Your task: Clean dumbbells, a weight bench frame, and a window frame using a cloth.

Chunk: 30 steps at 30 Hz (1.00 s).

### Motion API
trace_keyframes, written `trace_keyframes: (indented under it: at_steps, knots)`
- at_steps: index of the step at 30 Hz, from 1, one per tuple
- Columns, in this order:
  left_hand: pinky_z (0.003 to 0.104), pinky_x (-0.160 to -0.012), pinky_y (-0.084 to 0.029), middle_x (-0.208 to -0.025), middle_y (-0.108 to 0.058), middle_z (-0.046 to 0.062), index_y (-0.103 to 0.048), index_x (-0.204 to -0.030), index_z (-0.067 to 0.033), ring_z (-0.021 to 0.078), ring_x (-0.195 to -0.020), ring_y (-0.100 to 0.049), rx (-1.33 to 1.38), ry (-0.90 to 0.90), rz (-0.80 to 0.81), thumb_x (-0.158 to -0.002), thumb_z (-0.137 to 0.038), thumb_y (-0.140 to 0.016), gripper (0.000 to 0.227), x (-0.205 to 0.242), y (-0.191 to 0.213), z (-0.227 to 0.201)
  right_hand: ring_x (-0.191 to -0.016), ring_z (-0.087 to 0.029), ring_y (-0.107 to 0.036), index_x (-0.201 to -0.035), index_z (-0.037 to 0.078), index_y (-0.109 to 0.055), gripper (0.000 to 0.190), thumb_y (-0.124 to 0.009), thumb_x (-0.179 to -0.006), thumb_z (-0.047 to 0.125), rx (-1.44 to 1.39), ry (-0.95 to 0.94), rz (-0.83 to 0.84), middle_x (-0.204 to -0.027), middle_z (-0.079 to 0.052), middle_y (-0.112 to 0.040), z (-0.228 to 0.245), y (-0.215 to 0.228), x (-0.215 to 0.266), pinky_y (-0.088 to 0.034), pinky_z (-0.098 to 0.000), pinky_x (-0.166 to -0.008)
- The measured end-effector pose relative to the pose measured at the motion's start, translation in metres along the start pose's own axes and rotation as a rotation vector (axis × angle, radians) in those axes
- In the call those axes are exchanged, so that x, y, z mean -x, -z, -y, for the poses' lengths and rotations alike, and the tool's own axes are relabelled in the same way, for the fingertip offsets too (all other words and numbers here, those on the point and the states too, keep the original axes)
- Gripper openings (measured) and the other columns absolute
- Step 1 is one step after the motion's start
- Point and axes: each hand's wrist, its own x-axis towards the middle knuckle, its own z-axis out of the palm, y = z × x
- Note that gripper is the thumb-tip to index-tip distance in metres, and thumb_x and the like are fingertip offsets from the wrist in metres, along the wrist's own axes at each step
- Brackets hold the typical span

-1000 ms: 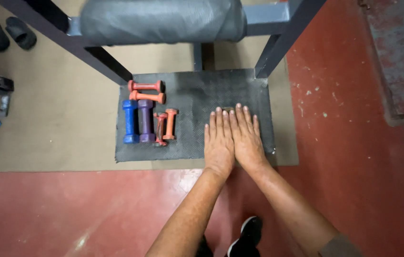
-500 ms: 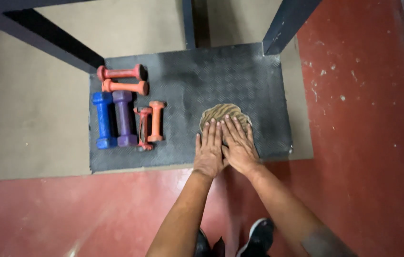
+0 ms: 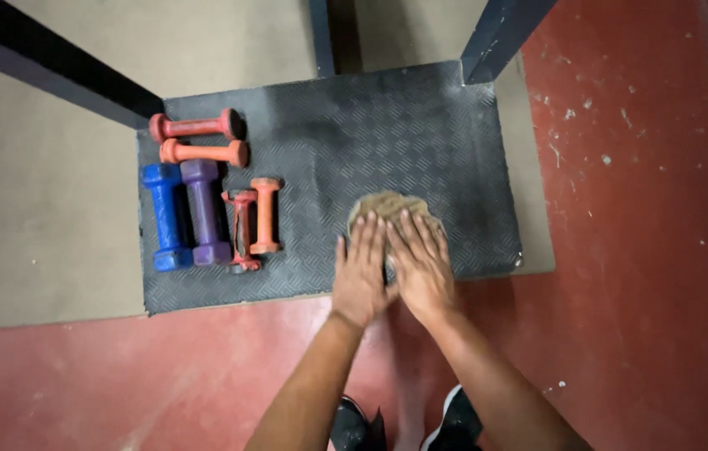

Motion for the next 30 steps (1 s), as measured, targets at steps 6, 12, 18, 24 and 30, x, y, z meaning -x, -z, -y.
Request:
trace_keyframes:
  at_steps: [6,12,18,24,30]
  knots:
    - [0.06,-0.123,-0.018,-0.168,-0.019,0.012,-0.019,-0.161,-0.0034,0.0316,-0.156,-0.016,0.01,-0.005,0.111,-0.082,-0.054,-0.07,0.107,-0.032,0.013,0.013,-0.151,-0.039,-0.027,-0.151,0.014,-0.049,0.063,-0.063,-0.092,0.026,-0.032,0.086,0.083,-0.164,-0.016,-0.032,-0.008,0.007,-0.062,-0.021,-0.0589,-0.12]
    - [0.056,-0.124,-0.022,-0.171,-0.02,0.017,-0.02,-0.162,-0.0019,0.0321,-0.158,-0.018,-0.048,0.036,-0.025,-0.084,-0.05,-0.071,0.105,-0.001,0.007,-0.023,-0.156,-0.034,-0.027,-0.155,0.016,-0.048,0.061,-0.059,-0.095,0.019,-0.118,-0.039,0.016,-0.168,-0.011,-0.032,0.002,0.009,-0.002,-0.021,-0.0585,-0.124]
    - [0.058,-0.124,-0.017,-0.168,-0.015,0.013,-0.015,-0.159,-0.0022,0.0329,-0.157,-0.009,0.102,0.029,0.242,-0.079,-0.05,-0.075,0.111,-0.015,0.02,-0.038,-0.153,-0.033,-0.03,-0.153,0.022,-0.05,0.055,-0.059,-0.099,0.021,-0.067,-0.028,0.075,-0.165,-0.009,-0.036,-0.032,0.028,-0.022,-0.021,-0.0588,-0.122]
    - [0.051,-0.124,-0.016,-0.173,-0.01,0.017,-0.01,-0.163,-0.0001,0.0339,-0.158,-0.006,-0.006,0.104,0.159,-0.083,-0.044,-0.075,0.112,-0.025,-0.007,-0.056,-0.153,-0.037,-0.028,-0.154,0.019,-0.047,0.061,-0.059,-0.094,0.015,-0.099,-0.088,0.016,-0.166,-0.013,-0.035,-0.038,0.014,-0.002,-0.022,-0.0606,-0.121]
    - [0.059,-0.122,-0.013,-0.17,-0.009,0.014,-0.009,-0.162,-0.007,0.0327,-0.157,-0.008,0.153,-0.006,0.359,-0.076,-0.061,-0.076,0.121,-0.018,0.01,-0.052,-0.154,-0.035,-0.029,-0.156,0.023,-0.044,0.062,-0.061,-0.096,0.019,-0.095,-0.085,0.065,-0.166,-0.01,-0.033,-0.061,0.031,-0.005,-0.021,-0.0619,-0.121]
